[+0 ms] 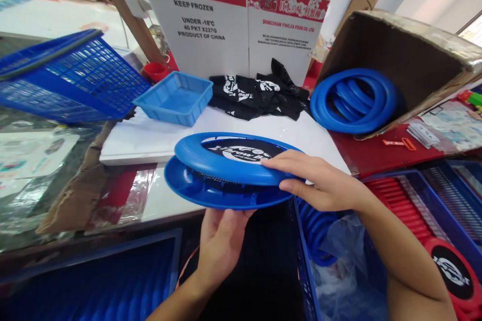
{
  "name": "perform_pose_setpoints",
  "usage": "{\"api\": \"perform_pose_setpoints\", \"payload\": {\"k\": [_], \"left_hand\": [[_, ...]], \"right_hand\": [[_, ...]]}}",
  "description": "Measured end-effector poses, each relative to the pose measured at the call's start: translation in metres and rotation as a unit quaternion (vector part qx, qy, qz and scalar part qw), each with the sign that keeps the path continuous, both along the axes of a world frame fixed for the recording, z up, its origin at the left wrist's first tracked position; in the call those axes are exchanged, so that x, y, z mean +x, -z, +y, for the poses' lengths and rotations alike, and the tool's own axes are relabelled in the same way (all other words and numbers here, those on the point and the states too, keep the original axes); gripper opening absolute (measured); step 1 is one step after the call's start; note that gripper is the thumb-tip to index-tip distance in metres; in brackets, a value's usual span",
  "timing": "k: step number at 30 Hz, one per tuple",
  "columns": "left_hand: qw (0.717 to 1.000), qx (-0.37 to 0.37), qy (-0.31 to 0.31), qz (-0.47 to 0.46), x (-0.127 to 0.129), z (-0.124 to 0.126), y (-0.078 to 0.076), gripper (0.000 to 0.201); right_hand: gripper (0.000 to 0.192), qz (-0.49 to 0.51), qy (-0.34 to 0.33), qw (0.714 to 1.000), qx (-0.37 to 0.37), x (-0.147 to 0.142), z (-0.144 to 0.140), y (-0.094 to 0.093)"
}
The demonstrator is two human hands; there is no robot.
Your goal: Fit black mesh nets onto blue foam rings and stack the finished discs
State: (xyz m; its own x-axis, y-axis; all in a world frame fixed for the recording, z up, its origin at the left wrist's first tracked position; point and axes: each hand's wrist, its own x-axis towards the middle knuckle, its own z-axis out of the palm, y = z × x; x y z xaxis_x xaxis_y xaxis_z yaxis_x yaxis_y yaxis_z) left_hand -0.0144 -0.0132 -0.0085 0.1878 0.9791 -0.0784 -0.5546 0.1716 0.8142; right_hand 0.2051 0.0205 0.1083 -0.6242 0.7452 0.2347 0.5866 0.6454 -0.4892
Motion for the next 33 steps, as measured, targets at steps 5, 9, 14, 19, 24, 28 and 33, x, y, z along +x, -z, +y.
{"api": "perform_pose_setpoints", "payload": {"k": [5, 9, 14, 19, 24, 28, 33], "left_hand": [[0.996, 0.039, -0.066, -0.05, 0.0, 0.001, -0.017, 0.078], [0.988, 0.068, -0.103, -0.096, 0.006, -0.003, -0.022, 0.072], [0.986, 0.064, -0.073, -0.138, 0.003, -0.009, -0.03, 0.068], [0.982, 0.06, -0.054, -0.168, 0.0, -0.009, -0.04, 0.064], [0.98, 0.062, -0.07, -0.173, -0.001, -0.008, -0.043, 0.059], [0.982, 0.055, -0.058, -0.173, 0.001, -0.009, -0.044, 0.063], [0.983, 0.056, -0.043, -0.172, 0.004, -0.012, -0.043, 0.061]], "right_hand": [[0.05, 0.069, -0.002, 0.997, 0.017, -0.012, 0.003, -0.013], [0.049, 0.075, -0.074, 0.994, 0.012, -0.029, -0.003, -0.01], [0.047, 0.08, -0.06, 0.995, 0.008, -0.033, -0.007, -0.003], [0.051, 0.143, -0.036, 0.988, 0.038, -0.032, -0.012, -0.001], [0.052, 0.161, -0.008, 0.985, 0.054, -0.036, -0.021, -0.007], [0.051, 0.123, 0.004, 0.991, 0.045, -0.047, -0.026, -0.016], [0.045, 0.055, 0.0, 0.997, 0.045, -0.061, -0.033, -0.023]]}}
